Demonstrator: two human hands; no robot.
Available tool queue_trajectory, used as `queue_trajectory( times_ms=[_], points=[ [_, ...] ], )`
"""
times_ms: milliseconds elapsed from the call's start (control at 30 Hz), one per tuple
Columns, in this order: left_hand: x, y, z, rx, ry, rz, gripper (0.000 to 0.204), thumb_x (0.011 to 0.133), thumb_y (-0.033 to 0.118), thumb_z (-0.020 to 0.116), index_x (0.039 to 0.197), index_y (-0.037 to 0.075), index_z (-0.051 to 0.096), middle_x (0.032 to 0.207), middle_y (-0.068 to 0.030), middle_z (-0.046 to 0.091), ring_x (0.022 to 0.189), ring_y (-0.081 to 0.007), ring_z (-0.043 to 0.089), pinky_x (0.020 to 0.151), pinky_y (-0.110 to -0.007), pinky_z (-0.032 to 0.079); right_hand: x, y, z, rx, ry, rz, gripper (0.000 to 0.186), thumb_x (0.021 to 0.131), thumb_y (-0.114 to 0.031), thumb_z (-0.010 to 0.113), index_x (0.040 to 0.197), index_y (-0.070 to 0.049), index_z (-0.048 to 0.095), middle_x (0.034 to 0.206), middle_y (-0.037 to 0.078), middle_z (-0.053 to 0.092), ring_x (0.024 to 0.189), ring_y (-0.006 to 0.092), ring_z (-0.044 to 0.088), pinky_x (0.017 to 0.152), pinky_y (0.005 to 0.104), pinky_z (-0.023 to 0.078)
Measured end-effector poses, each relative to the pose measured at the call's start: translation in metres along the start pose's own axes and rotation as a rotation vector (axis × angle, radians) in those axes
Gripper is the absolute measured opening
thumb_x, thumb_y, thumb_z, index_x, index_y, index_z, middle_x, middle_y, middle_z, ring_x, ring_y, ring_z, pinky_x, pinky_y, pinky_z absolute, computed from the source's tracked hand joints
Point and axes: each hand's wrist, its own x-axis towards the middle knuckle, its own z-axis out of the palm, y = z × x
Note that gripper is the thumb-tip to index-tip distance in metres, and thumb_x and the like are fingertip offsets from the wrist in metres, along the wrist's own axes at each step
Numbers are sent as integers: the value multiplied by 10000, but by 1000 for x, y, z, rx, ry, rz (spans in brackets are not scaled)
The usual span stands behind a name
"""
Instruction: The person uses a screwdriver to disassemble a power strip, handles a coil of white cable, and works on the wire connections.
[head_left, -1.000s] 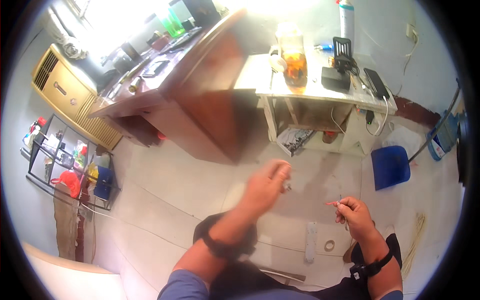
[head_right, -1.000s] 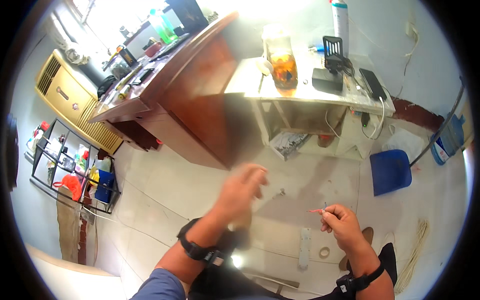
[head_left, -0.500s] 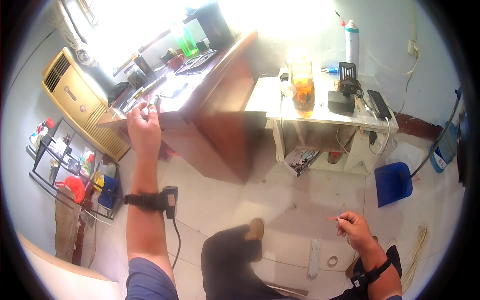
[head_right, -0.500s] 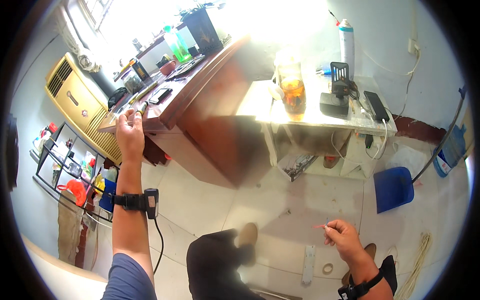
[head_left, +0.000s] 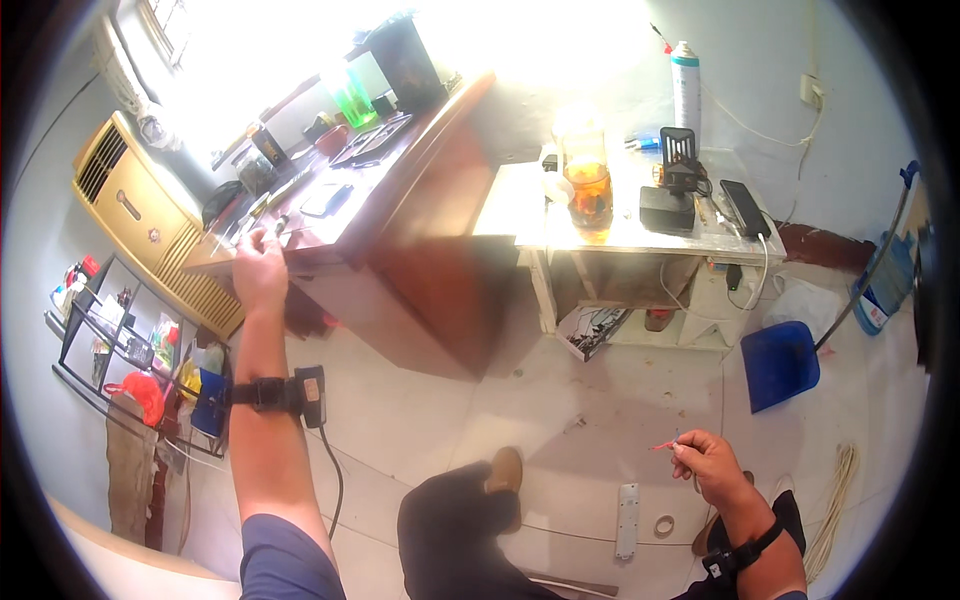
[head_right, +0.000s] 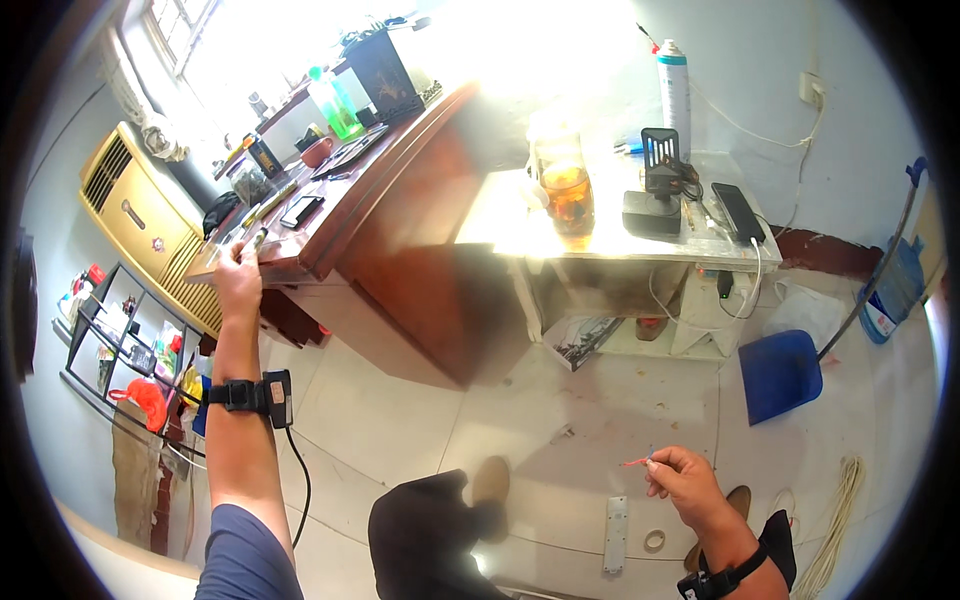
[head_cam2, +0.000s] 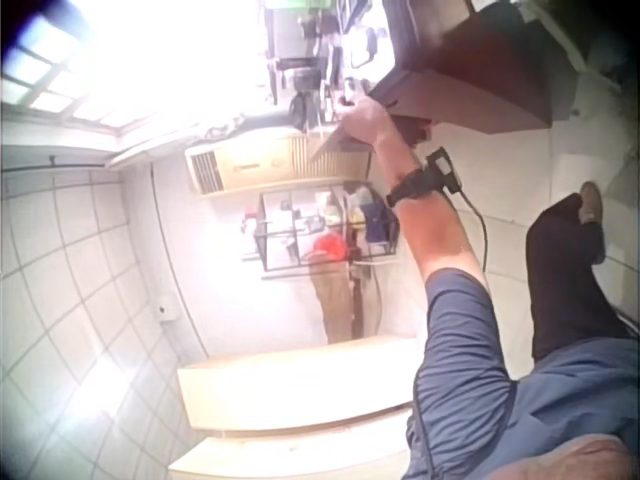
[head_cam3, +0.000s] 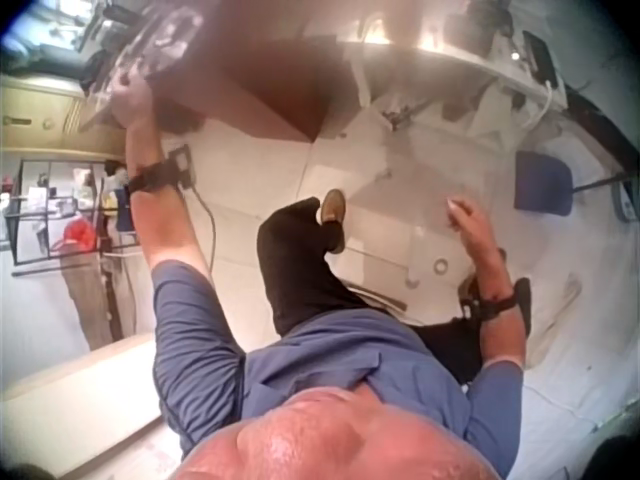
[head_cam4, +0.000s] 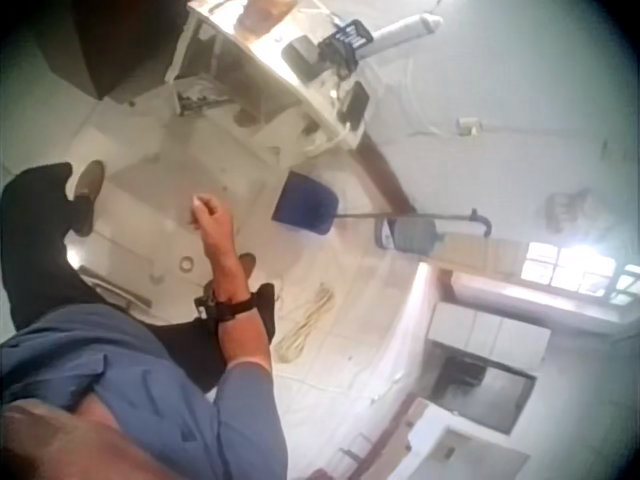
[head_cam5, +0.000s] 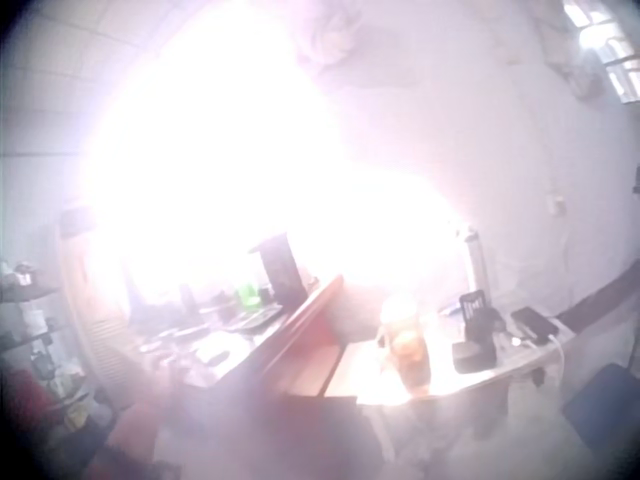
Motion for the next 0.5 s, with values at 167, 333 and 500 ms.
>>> queue_trajectory(
  times_ms=[167,333,500],
  points=[
    [-7,-46,-29,-765,169,-312,310,969,212,580,1210,20,610,1107,-69,679,950,-180,640,819,-308,482,2,-5,0,-2,-18,-21,124,930,-134,620,1002,-37,649,826,42,655,678,118,621,612,235,452],
    [-88,16,-68,-1377,54,-467,314,949,138,614,1245,43,565,1089,-42,675,895,-121,649,693,-228,483,-4,0,-3,-32,20,-46,125,934,-136,617,1002,-35,644,817,38,645,683,112,617,609,230,451],
    [-204,69,-71,-1702,-546,-429,341,887,6,590,1226,7,562,1086,-94,622,960,-154,649,743,-234,559,-9,7,-3,-20,-2,-115,136,940,-147,611,1012,-35,640,812,26,631,687,104,611,607,227,451]
  ],
)
